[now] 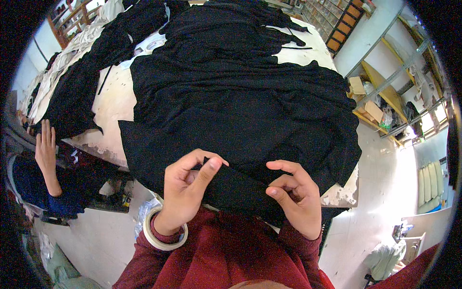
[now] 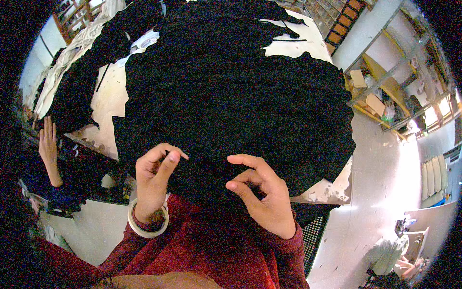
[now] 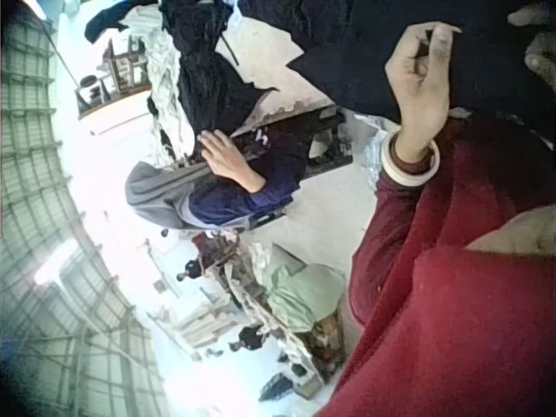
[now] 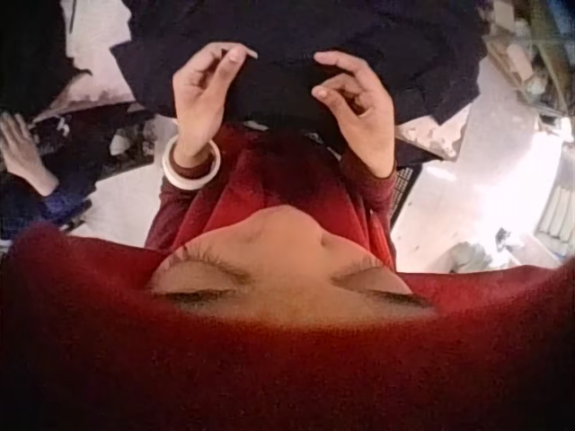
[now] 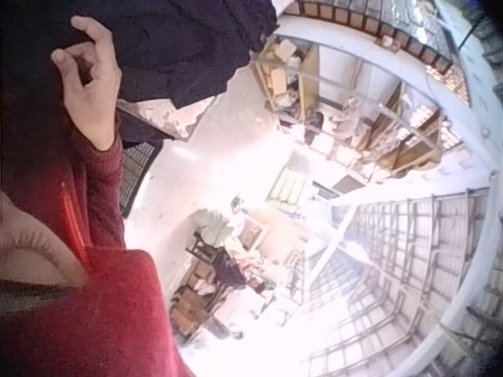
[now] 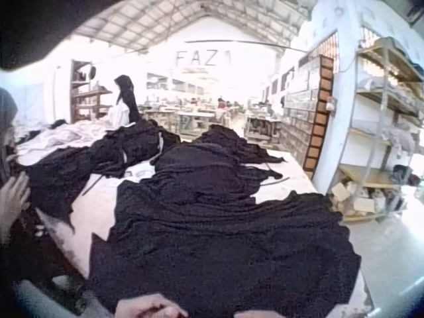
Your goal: The person measures a black garment on a table using a ruler and marks it with a pen. They then fold the garment, inspect seams, and apply tape to secure edges. The person handles the garment repeatedly, adjusting and smoothing it throughout the process.
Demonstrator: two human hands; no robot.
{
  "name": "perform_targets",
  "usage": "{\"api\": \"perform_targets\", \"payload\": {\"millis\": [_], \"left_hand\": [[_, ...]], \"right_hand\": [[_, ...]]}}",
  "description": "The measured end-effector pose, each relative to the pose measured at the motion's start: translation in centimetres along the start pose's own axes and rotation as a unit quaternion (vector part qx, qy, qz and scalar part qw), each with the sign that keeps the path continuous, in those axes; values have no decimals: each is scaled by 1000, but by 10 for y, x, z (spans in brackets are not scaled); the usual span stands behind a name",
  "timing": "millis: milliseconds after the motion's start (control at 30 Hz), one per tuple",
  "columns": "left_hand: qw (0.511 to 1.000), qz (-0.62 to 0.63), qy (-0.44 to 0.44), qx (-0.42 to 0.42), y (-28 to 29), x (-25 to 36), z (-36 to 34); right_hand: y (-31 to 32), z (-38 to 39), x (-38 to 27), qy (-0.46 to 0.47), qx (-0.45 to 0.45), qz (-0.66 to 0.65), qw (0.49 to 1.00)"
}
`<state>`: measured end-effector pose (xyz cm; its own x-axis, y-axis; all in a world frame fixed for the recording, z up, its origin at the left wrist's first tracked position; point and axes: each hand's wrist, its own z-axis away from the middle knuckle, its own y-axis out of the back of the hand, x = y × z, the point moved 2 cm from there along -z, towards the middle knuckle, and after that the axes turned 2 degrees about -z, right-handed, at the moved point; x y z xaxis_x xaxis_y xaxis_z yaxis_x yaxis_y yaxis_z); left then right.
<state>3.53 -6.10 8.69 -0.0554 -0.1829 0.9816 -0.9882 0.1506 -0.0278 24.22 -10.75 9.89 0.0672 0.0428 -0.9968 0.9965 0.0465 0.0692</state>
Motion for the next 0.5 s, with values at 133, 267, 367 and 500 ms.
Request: {"api": "perform_targets", "payload": {"millis": [133, 267, 367, 500], "left_hand": [[997, -11, -37, 66, 17, -7, 3], [978, -85, -105, 158, 49, -9, 0], [922, -132, -53, 359, 77, 7, -23], [859, -236, -71, 449, 69, 35, -63]], "right_hand": [[2, 4, -1, -2, 16, 1, 1000], [11, 9, -4, -4, 15, 50, 999], [15, 10, -6, 24, 5, 129, 991], [1, 1, -4, 125, 25, 196, 972]]}}
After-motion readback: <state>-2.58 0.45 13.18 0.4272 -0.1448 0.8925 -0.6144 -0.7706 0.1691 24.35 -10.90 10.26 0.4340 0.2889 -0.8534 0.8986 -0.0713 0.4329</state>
